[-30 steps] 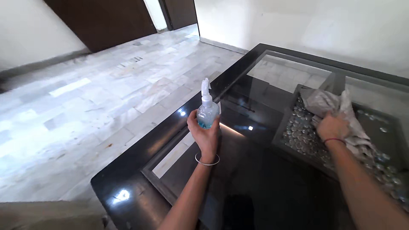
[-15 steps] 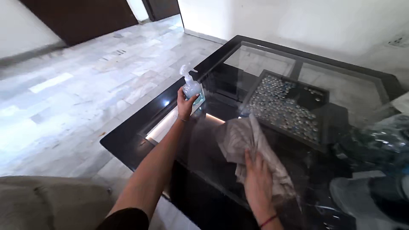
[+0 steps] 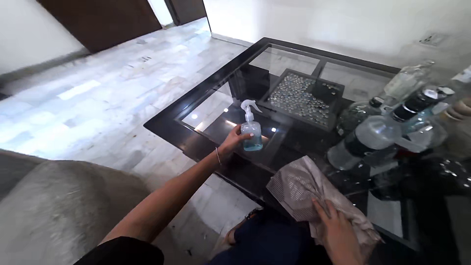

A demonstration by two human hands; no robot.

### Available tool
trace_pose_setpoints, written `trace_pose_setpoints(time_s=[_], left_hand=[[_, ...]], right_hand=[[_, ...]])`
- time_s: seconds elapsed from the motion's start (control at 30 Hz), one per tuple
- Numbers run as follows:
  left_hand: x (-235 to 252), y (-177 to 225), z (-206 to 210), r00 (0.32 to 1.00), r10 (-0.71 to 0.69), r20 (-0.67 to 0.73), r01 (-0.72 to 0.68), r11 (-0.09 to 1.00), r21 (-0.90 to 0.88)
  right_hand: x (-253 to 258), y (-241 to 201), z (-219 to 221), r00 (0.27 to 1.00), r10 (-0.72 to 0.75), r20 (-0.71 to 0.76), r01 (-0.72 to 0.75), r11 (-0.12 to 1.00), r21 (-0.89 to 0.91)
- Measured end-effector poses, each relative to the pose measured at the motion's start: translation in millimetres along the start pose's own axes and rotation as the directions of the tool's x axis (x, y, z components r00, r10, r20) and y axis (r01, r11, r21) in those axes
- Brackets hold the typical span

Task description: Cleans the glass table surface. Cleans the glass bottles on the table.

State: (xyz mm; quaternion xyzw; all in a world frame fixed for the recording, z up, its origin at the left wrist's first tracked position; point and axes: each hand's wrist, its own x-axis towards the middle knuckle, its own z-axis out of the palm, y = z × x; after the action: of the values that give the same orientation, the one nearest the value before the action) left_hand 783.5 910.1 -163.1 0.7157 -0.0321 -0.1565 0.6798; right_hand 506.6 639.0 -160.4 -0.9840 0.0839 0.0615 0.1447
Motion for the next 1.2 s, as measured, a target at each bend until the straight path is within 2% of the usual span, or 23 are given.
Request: trace_pose_setpoints(time_s=[0.13, 0.23, 0.37, 0.47, 0.53, 0.63, 0.8, 0.87, 0.97, 1.03, 1.1, 1.17, 1.2], left_hand=[[-39, 3, 43, 0.992, -0.066, 0.107, 0.061, 0.997, 0.042], [-65, 3, 74, 0.992, -0.058, 0.111, 0.055, 0.998, 0.035], [-94, 6, 120, 0.999, -0.033, 0.013, 0.032, 0.992, 0.122], [-113, 1, 152, 0.998, 0.02, -0.067, -0.004, 0.971, 0.237], [-131, 8, 175, 0.991, 0.052, -0.127, -0.016, 0.963, 0.269], [-158, 34, 204, 0.985, 0.06, -0.163, -0.005, 0.948, 0.319], [-186, 64, 236, 0.986, 0.071, -0.151, -0.018, 0.945, 0.327], [-191, 64, 232, 0.99, 0.12, -0.072, -0.092, 0.947, 0.307], [-197, 60, 212, 0.971, 0.216, 0.097, -0.233, 0.948, 0.218], [-202, 62, 194, 0.962, 0.146, 0.231, -0.17, 0.981, 0.089], [-209, 67, 181, 0.911, 0.086, 0.402, -0.061, 0.995, -0.074], [-219, 75, 176, 0.854, 0.084, 0.514, 0.006, 0.985, -0.172], [-225, 78, 175, 0.851, 0.084, 0.518, 0.019, 0.981, -0.191]], right_hand=[[-32, 38, -11, 0.997, 0.063, 0.039, -0.061, 0.998, -0.035], [-44, 38, -28, 0.991, 0.111, 0.078, -0.108, 0.993, -0.04], [-42, -1, -55, 0.992, -0.037, -0.124, 0.048, 0.995, 0.09], [-20, -28, -67, 0.953, -0.145, -0.266, 0.191, 0.969, 0.155], [-7, -40, -67, 0.916, -0.16, -0.368, 0.251, 0.945, 0.212], [3, -43, -61, 0.877, -0.09, -0.472, 0.264, 0.911, 0.316], [-4, -34, -68, 0.858, 0.117, -0.5, 0.204, 0.817, 0.54], [-7, -31, -67, 0.844, 0.189, -0.502, 0.222, 0.729, 0.647], [-12, -13, -74, 0.884, 0.177, -0.432, 0.306, 0.478, 0.823], [-20, -3, -84, 0.93, 0.089, -0.358, 0.318, 0.296, 0.901], [-28, 0, -92, 0.933, -0.037, -0.358, 0.359, 0.161, 0.919], [-38, 0, -99, 0.923, -0.135, -0.361, 0.374, 0.088, 0.923], [-44, -3, -100, 0.924, -0.149, -0.352, 0.365, 0.066, 0.929]])
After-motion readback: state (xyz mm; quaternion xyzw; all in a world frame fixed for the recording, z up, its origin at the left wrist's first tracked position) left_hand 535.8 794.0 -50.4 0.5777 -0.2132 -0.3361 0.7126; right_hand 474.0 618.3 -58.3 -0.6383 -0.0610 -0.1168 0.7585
